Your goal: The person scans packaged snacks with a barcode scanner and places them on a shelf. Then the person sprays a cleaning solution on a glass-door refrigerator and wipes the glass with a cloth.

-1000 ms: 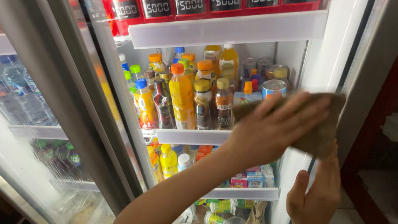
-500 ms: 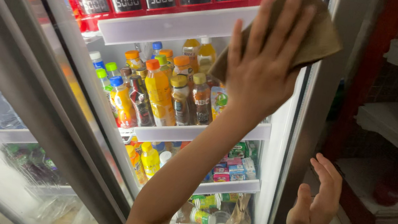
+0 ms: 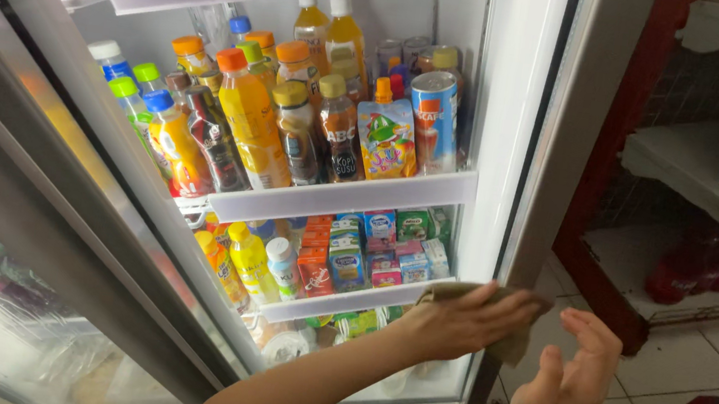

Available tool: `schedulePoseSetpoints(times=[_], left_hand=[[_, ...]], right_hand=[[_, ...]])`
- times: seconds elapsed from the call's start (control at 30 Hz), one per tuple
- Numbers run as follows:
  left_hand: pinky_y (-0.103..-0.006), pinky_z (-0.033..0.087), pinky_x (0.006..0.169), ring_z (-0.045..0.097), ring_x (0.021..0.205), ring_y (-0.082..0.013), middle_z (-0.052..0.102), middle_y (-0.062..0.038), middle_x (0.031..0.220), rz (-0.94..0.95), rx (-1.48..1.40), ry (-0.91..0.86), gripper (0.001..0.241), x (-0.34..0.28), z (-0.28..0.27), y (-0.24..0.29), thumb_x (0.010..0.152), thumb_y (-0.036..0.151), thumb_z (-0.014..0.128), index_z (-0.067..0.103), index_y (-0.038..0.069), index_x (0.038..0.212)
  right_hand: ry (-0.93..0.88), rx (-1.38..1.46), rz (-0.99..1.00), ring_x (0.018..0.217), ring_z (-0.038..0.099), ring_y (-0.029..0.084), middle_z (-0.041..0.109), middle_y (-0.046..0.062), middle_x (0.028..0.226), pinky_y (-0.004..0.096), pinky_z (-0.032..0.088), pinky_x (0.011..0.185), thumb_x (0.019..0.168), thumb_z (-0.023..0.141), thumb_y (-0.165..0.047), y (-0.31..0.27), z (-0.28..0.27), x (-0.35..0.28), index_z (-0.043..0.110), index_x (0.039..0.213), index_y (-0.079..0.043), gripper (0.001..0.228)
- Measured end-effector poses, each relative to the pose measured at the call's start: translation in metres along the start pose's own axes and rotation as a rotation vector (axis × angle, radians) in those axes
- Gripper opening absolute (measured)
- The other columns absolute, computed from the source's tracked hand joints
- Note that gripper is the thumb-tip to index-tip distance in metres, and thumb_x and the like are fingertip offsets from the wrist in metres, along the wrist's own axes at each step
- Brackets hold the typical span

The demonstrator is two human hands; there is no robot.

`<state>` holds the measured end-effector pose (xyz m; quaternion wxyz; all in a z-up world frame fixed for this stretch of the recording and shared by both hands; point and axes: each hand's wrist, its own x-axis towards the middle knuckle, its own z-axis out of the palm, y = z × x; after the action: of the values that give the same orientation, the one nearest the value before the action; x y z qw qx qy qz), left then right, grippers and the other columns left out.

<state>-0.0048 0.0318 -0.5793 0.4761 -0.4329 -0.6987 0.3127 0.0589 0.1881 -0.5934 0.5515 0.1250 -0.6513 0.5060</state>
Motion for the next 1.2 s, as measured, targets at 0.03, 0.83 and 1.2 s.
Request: schedulePoseSetpoints(times=[0.03, 0.83, 1.2], left_hand=[[-0.0412, 0.015, 0.126, 0.033, 0.15, -0.0094, 0.039, 0.007, 0.165, 0.038, 0.042, 0.012, 0.056, -0.017, 0.003, 0.011, 0.096, 0.038, 0.059, 0.056, 0.025, 0.151], [-0.0333, 0.031, 0.106, 0.051, 0.114, -0.0012, 0.046, 0.009, 0.161, 0.064, 0.117, -0.043, 0.035, -0.174, -0.032, -0.048, 0.108, 0.033, 0.049, 0.065, 0.027, 0.139], [-0.0327, 0.035, 0.089, 0.048, 0.104, -0.0159, 0.051, 0.016, 0.153, -0.73, 0.122, 0.114, 0.041, -0.194, -0.065, -0.11, 0.105, 0.021, 0.06, 0.065, 0.027, 0.145]], right_hand=[[-0.007, -0.019, 0.022, 0.114, 0.056, 0.027, 0.057, 0.02, 0.127, 0.038, 0.049, 0.102, 0.099, 0.049, -0.011, -0.001, -0.001, -0.004, 0.058, 0.121, 0.005, 0.028], [-0.315, 0.072, 0.125, 0.115, 0.058, 0.026, 0.06, 0.016, 0.122, 0.037, 0.048, 0.105, 0.098, 0.054, -0.004, -0.044, 0.031, -0.08, 0.061, 0.116, 0.002, 0.02], [-0.428, 0.107, 0.127, 0.116, 0.059, 0.029, 0.061, 0.017, 0.122, 0.038, 0.048, 0.106, 0.099, 0.055, -0.006, -0.063, 0.058, -0.116, 0.061, 0.12, 0.001, 0.023]])
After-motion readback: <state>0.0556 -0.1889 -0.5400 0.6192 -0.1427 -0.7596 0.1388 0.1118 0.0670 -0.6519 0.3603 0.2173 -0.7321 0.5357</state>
